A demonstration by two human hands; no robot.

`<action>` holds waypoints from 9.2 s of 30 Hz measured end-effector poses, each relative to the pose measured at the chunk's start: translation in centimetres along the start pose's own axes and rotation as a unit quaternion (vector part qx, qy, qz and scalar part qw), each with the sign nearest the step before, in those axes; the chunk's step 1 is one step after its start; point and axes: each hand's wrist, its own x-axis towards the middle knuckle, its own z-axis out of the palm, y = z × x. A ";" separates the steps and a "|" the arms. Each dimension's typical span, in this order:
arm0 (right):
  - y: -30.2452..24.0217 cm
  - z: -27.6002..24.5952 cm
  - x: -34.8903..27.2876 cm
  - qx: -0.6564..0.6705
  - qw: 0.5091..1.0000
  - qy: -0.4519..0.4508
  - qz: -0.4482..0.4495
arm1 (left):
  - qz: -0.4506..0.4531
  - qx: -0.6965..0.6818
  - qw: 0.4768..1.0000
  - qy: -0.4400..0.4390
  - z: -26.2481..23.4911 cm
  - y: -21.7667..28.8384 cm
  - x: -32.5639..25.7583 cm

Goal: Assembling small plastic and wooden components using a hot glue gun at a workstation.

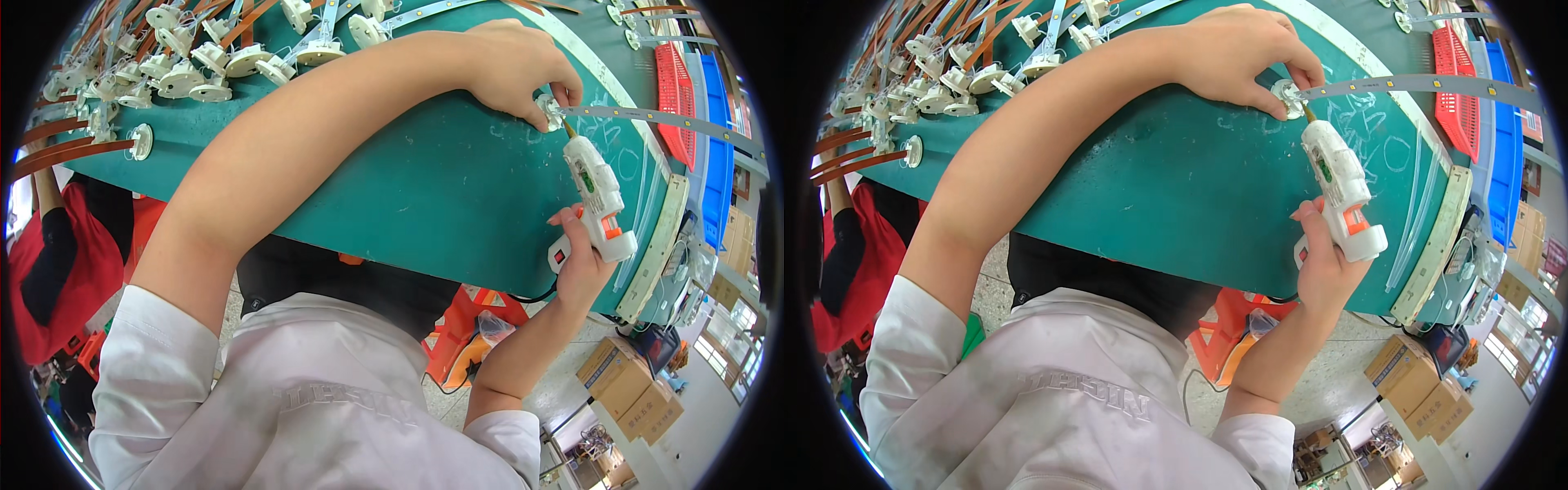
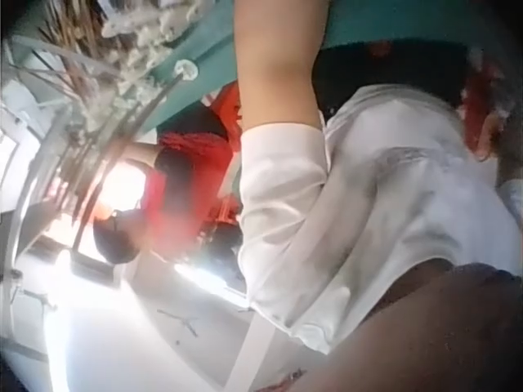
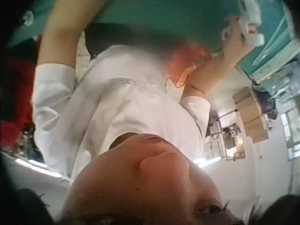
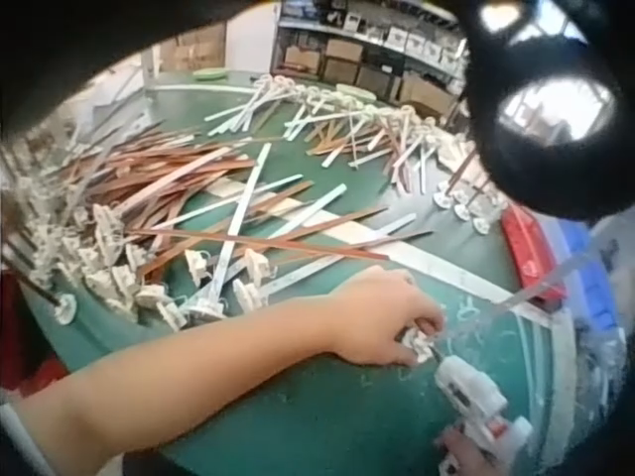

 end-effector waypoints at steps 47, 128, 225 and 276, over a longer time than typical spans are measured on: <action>0.6 0.7 0.4 0.092 0.995 -0.032 0.028 | -0.003 -0.083 0.995 0.061 -0.9 0.3 0.1; 0.8 0.9 0.2 0.088 0.995 -0.037 0.005 | 0.068 -0.080 0.994 -0.004 -1.6 0.1 0.1; -6.5 1.8 14.3 -0.290 0.928 0.112 -0.205 | -0.014 -0.107 0.990 0.092 -2.5 1.4 -1.1; -22.6 28.6 10.4 -0.031 0.599 -0.217 -0.770 | 0.123 -0.146 0.933 0.305 8.1 -3.5 2.7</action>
